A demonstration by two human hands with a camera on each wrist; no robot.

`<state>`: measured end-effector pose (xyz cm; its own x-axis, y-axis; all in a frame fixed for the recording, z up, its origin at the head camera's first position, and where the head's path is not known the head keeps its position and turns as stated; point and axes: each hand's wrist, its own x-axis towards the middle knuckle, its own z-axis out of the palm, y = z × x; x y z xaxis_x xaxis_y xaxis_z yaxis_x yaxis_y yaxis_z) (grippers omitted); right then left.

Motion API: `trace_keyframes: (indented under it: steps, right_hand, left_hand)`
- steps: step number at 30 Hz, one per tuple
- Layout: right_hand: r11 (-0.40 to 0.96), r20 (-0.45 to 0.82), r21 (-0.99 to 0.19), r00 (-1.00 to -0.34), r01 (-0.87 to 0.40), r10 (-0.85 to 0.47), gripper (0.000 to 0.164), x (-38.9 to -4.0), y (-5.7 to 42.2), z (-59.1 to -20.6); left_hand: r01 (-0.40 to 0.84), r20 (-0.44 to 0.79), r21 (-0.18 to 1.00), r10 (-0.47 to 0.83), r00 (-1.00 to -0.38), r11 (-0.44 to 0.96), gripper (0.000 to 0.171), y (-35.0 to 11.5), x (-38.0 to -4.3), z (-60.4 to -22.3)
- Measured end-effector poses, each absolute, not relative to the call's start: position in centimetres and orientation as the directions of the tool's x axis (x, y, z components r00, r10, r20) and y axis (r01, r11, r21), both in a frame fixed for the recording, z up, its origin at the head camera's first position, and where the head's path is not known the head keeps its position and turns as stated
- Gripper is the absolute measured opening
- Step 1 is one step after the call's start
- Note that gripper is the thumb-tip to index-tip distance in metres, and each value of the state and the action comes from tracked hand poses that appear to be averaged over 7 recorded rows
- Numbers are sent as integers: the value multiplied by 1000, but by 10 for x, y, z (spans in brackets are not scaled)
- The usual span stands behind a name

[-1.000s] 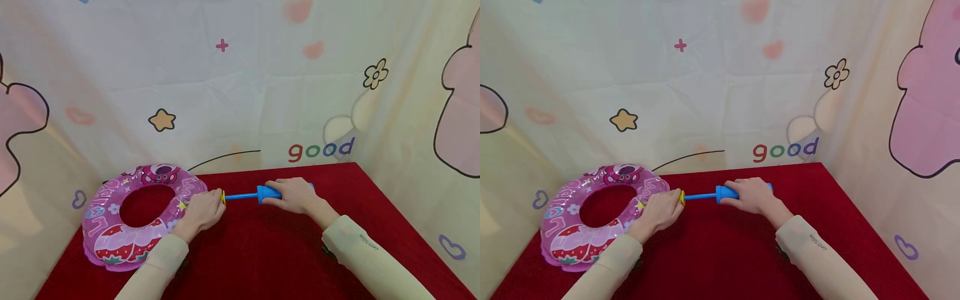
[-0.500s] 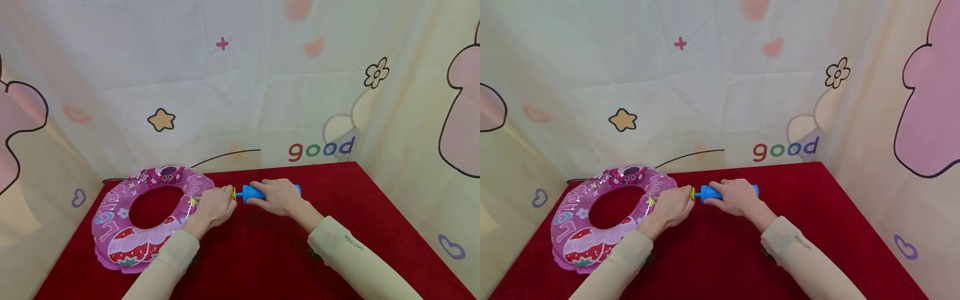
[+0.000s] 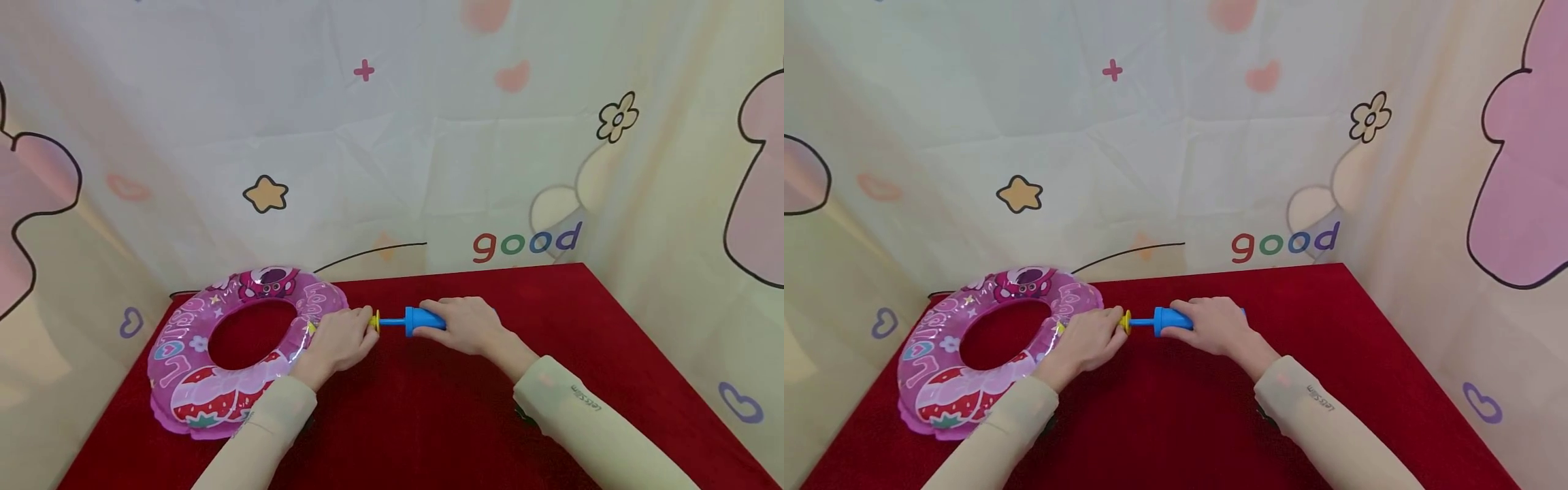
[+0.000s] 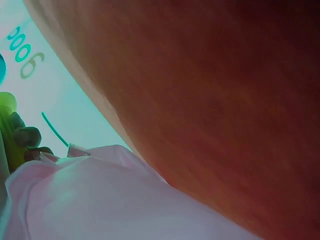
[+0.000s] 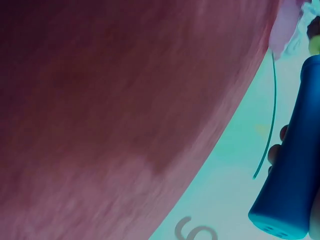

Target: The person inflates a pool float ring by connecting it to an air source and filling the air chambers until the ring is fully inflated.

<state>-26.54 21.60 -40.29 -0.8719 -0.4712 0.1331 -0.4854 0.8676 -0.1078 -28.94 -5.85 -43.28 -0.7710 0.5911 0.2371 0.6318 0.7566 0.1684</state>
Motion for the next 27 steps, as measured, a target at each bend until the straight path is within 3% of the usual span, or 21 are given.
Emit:
trace_keyframes:
  steps: [12,27]
  right_hand:
    - [871,148,-141,-880,-470,-451,59,-259,302,-406]
    - [886,151,-55,-881,-460,-448,61,-241,237,-386]
  left_hand:
    - [619,272,157,568,-776,770,14,-55,-288,-431]
    - [684,293,121,632,-717,720,13,-52,-282,-420]
